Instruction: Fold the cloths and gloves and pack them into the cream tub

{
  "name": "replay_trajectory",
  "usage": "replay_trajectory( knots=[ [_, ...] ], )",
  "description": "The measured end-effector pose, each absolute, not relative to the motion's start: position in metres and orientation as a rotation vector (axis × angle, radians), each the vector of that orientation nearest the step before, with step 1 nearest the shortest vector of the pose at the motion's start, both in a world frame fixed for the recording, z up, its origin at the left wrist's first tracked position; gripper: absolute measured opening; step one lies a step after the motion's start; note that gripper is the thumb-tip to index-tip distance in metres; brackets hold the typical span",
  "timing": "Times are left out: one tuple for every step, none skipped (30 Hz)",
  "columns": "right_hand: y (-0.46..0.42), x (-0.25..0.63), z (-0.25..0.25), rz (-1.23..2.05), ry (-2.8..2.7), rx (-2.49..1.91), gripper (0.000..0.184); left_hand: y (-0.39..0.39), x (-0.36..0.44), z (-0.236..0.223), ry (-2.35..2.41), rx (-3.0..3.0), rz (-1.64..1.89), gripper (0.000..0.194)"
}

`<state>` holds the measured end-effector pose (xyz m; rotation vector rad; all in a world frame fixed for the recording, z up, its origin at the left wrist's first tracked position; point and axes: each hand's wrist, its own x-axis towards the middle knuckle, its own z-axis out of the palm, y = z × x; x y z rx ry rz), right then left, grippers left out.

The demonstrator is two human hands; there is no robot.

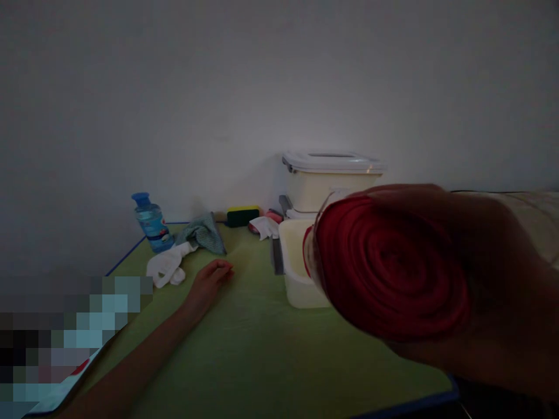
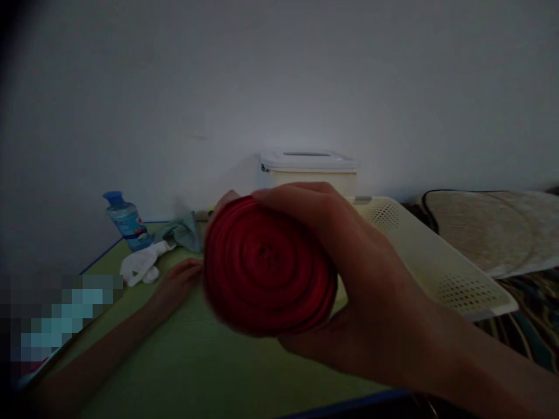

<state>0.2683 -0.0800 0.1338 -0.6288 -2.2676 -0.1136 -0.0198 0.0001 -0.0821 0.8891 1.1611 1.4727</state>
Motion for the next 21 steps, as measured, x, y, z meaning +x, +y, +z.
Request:
replay_trajectory(
  knots=[
    [-0.075,0.273,0.133,-0.150,-2.267,-0.668,0.078,0.000,-0.020,-0.082,1.175,0.882,1.469,0.023],
    [-0.069,0.278,0.131,-0.182,-2.265,-0.704,0.077,-0.001,-0.020,-0.081,1.198,0.878,1.460,0.024],
    [-0.064,0.283,0.129,-0.205,-2.264,-0.730,0.076,-0.002,-0.019,-0.080,1.224,0.879,1.445,0.024],
    [-0.058,0.288,0.126,-0.219,-2.266,-0.742,0.073,-0.003,-0.019,-0.079,1.250,0.889,1.429,0.024],
    [-0.052,0.293,0.122,-0.228,-2.271,-0.744,0.071,-0.003,-0.019,-0.079,1.275,0.902,1.418,0.024],
    [-0.047,0.298,0.118,-0.238,-2.276,-0.745,0.069,-0.004,-0.020,-0.078,1.298,0.919,1.406,0.025],
    [-0.041,0.303,0.114,-0.250,-2.278,-0.755,0.066,-0.005,-0.020,-0.078,1.319,0.936,1.392,0.025],
    [-0.035,0.307,0.109,-0.263,-2.280,-0.776,0.064,-0.005,-0.021,-0.079,1.338,0.946,1.384,0.026],
    [-0.030,0.311,0.105,-0.272,-2.283,-0.805,0.063,-0.005,-0.022,-0.080,1.353,0.954,1.376,0.027],
    [-0.025,0.315,0.100,-0.276,-2.288,-0.841,0.063,-0.005,-0.023,-0.081,1.364,0.961,1.372,0.027],
    [-0.019,0.319,0.096,-0.270,-2.292,-0.882,0.062,-0.004,-0.024,-0.083,1.370,0.967,1.371,0.027],
    [-0.014,0.322,0.091,-0.253,-2.294,-0.919,0.061,-0.004,-0.025,-0.084,1.376,0.974,1.372,0.027],
    [-0.010,0.325,0.087,-0.224,-2.299,-0.958,0.059,-0.003,-0.026,-0.085,1.380,0.980,1.369,0.027],
    [-0.005,0.328,0.083,-0.185,-2.306,-0.993,0.057,-0.003,-0.026,-0.085,1.382,0.981,1.359,0.027],
    [0.000,0.330,0.080,-0.144,-2.311,-1.024,0.056,-0.003,-0.026,-0.085,1.386,0.978,1.350,0.027],
    [0.005,0.332,0.076,-0.103,-2.316,-1.048,0.054,-0.003,-0.027,-0.085,1.394,0.971,1.345,0.027],
    [0.009,0.333,0.073,-0.070,-2.320,-1.072,0.054,-0.004,-0.027,-0.084,1.402,0.965,1.333,0.026],
    [0.014,0.335,0.070,-0.049,-2.325,-1.097,0.055,-0.004,-0.027,-0.083,1.409,0.963,1.324,0.027],
    [0.017,0.336,0.067,-0.036,-2.331,-1.121,0.056,-0.004,-0.027,-0.082,1.419,0.956,1.318,0.028],
    [0.020,0.337,0.064,-0.031,-2.338,-1.141,0.057,-0.004,-0.028,-0.082,1.427,0.946,1.308,0.029],
    [0.023,0.338,0.062,-0.028,-2.348,-1.162,0.057,-0.004,-0.029,-0.082,1.429,0.933,1.298,0.030]
  ],
)
